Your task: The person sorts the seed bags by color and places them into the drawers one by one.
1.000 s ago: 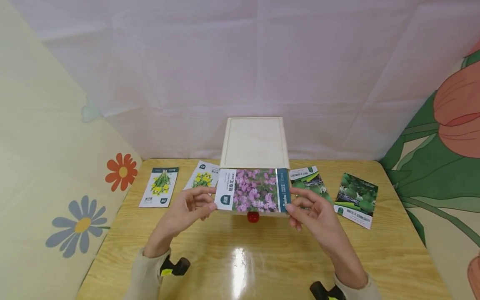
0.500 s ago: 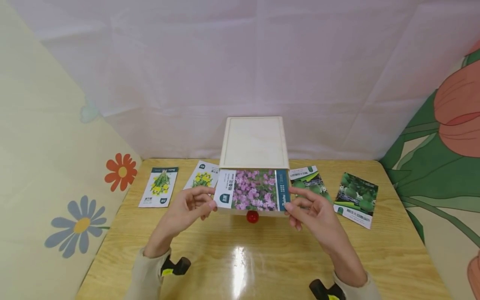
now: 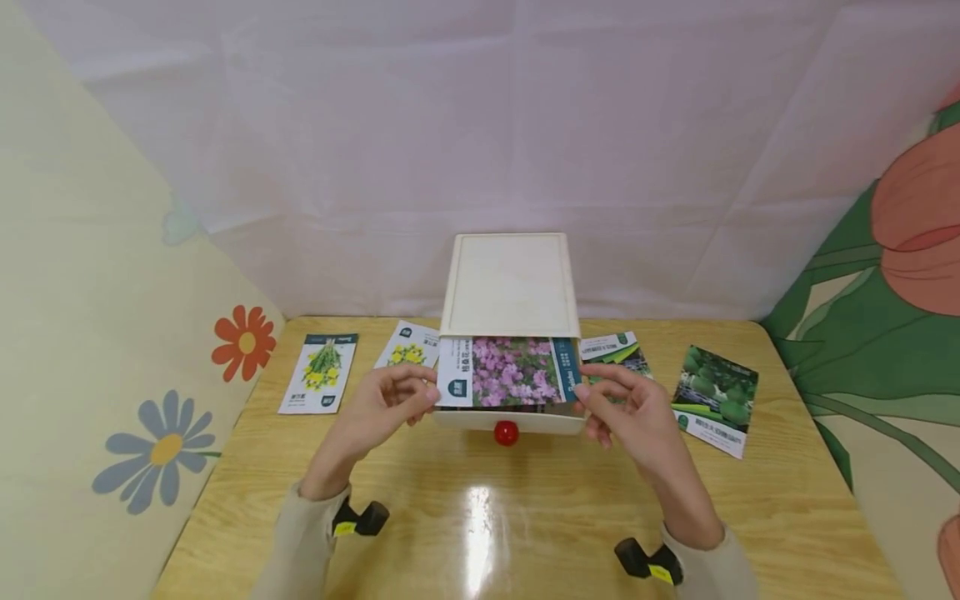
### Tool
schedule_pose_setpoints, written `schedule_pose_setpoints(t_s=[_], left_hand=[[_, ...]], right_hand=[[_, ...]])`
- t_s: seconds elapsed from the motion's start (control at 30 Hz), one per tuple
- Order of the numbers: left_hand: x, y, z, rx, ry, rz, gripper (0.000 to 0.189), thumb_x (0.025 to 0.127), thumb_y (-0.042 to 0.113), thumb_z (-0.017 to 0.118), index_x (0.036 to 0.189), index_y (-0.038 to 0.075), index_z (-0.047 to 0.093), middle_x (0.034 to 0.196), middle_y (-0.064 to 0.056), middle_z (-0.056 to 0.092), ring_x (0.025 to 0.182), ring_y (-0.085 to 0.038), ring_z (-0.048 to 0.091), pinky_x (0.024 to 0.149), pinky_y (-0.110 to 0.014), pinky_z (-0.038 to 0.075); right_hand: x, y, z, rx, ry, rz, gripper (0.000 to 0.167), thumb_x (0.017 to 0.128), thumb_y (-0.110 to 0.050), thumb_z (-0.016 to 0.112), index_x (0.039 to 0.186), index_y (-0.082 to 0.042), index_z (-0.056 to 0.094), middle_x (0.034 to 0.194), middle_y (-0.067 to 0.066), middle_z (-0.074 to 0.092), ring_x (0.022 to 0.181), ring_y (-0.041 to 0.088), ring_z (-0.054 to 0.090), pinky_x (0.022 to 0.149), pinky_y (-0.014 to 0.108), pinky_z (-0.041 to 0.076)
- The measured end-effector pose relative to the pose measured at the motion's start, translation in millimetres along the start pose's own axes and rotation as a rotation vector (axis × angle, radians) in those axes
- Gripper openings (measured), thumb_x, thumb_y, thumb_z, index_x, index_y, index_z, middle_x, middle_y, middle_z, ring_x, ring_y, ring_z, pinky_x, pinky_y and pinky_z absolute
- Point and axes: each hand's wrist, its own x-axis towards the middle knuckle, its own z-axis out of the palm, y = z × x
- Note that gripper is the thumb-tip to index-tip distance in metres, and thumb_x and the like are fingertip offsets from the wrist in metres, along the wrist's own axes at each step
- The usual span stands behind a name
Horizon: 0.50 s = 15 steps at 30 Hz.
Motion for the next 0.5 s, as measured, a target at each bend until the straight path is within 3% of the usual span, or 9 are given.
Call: schedule_pose_setpoints(t_s=[0.23, 0.5], left_hand=[[7.4, -0.9, 3.1, 0.025, 0.009, 0.018, 0.027, 0.102, 0.018, 0.071, 0.124, 0.003, 0.070, 0.095, -0.009, 0.076, 0.084, -0.021, 0.073, 0.074, -0.033, 0.065], [9.1, -2.0, 1.0, 0.035, 0.053, 0.002, 0.031, 0.103, 0.019, 0.070, 0.128, 0.001, 0.069, 0.103, -0.014, 0.079, 0.085, -0.020, 0.073, 0.076, -0.032, 0.064]], right_hand=[[-6.3, 0.1, 3.2, 0.024, 0.057, -0.026, 0.028, 0.104, 0.005, 0.062, 0.132, 0.001, 0.067, 0.087, 0.003, 0.079, 0.053, 0.014, 0.063, 0.037, 0.035, 0.041], [-5.3, -0.3, 9.9, -0.036, 0.086, -0.025, 0.026, 0.103, 0.003, 0.065, 0.129, 0.002, 0.066, 0.085, 0.003, 0.079, 0.049, 0.013, 0.061, 0.036, 0.030, 0.043]])
